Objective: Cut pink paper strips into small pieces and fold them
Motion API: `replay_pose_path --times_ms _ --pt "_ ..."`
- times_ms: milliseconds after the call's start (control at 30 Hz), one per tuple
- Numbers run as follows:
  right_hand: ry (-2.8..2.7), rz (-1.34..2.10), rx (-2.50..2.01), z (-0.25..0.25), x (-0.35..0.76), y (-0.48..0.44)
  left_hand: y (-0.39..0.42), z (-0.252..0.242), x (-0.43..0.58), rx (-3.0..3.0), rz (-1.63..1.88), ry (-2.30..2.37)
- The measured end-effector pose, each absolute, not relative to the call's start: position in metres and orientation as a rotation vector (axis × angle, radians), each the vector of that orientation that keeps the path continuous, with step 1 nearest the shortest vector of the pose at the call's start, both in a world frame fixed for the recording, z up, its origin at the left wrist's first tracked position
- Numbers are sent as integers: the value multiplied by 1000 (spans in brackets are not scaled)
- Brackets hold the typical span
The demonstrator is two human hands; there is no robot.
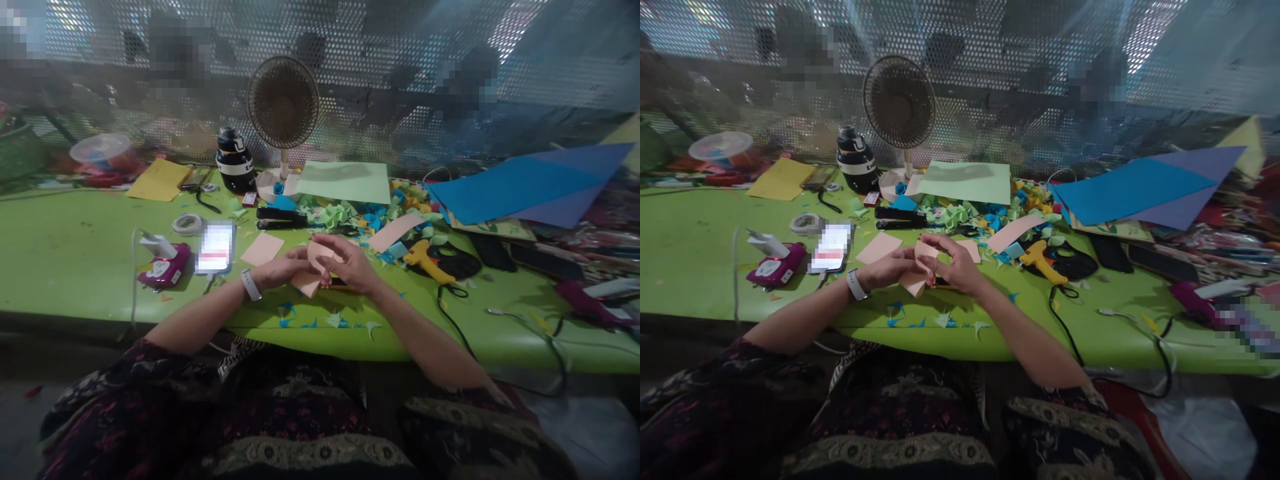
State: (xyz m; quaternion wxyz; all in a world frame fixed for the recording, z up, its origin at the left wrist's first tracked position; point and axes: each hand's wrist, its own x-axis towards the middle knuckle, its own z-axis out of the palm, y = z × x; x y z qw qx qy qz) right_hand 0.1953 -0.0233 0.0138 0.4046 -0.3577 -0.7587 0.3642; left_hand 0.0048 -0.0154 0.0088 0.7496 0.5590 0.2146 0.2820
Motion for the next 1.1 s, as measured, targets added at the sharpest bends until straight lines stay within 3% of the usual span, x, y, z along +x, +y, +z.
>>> replay_pose_path --times_ms 100,367,533,833,1100 --pt "-1815 1363 -830 18 197 -23 -15 11 4 1235 575 434" --pt "-1709 1637 -733 24 196 -28 -13 8 2 1305 485 394" --pt "-1819 1411 -796 21 198 -24 -17 11 4 1306 499 435" --pt "-1819 642 -895 13 192 -18 -17 7 9 1260 737 627" --pt "-1695 764 -942 19 197 -16 -9 7 5 1496 877 765"
